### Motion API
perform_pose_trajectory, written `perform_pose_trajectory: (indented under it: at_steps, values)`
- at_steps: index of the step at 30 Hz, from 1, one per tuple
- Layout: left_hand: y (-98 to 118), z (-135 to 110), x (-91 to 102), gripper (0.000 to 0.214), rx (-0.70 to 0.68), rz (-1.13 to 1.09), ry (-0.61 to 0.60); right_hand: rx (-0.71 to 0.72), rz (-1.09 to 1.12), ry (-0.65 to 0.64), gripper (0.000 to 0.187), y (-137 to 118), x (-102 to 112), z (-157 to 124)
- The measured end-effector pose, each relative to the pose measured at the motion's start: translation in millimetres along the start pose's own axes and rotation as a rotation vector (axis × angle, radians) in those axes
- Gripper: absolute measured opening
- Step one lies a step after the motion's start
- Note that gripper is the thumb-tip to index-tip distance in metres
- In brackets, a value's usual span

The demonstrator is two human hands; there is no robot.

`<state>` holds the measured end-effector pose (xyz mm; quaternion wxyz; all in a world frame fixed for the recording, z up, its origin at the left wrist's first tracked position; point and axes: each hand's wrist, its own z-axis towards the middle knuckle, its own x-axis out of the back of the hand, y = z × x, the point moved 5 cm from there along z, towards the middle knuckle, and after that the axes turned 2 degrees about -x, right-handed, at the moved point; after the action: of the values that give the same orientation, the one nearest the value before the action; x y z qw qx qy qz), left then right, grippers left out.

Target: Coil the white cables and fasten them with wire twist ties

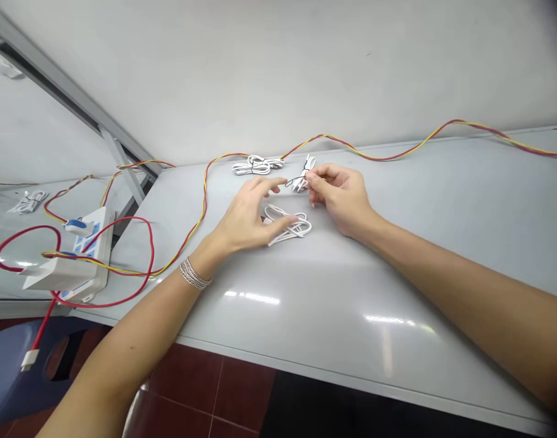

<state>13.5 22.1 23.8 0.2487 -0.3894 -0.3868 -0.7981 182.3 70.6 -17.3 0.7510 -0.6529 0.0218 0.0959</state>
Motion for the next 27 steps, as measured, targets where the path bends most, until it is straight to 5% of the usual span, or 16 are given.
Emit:
perform_pose_trajectory:
  at_steps: [2, 6, 18, 23, 27]
  values:
    - [2.3, -2.0, -5.6, 0.083, -0.026, 0.05, -0.175, 0.097, -0.048, 0.148, 0.022, -2.7, 5.7, -0.6]
    - [2.0, -5.1, -9.1, 0.038, -0.042, 0.12, -0.352, 0.201, -0.147, 0.186, 0.019, -8.3, 4.6, -4.8]
    - [-13.4, 0.6, -9.6, 0.027, 0.153, 0.021, -0.051, 0.262, -0.083, -0.073, 0.02, -15.7, -16.6, -18.2]
    - [-12.4, -0.2, -17.6, 0.029, 0.333, -0.323, -0.082, 0.401, -0.217, -0.061, 0.009, -20.2, -25.8, -31.9]
    - [-7.4, -0.8, -26.2, 0.028, 0.36, -0.611, -0.137, 0.35, -0.328, -0.002, 0.009, -15.1, -22.3, -30.3]
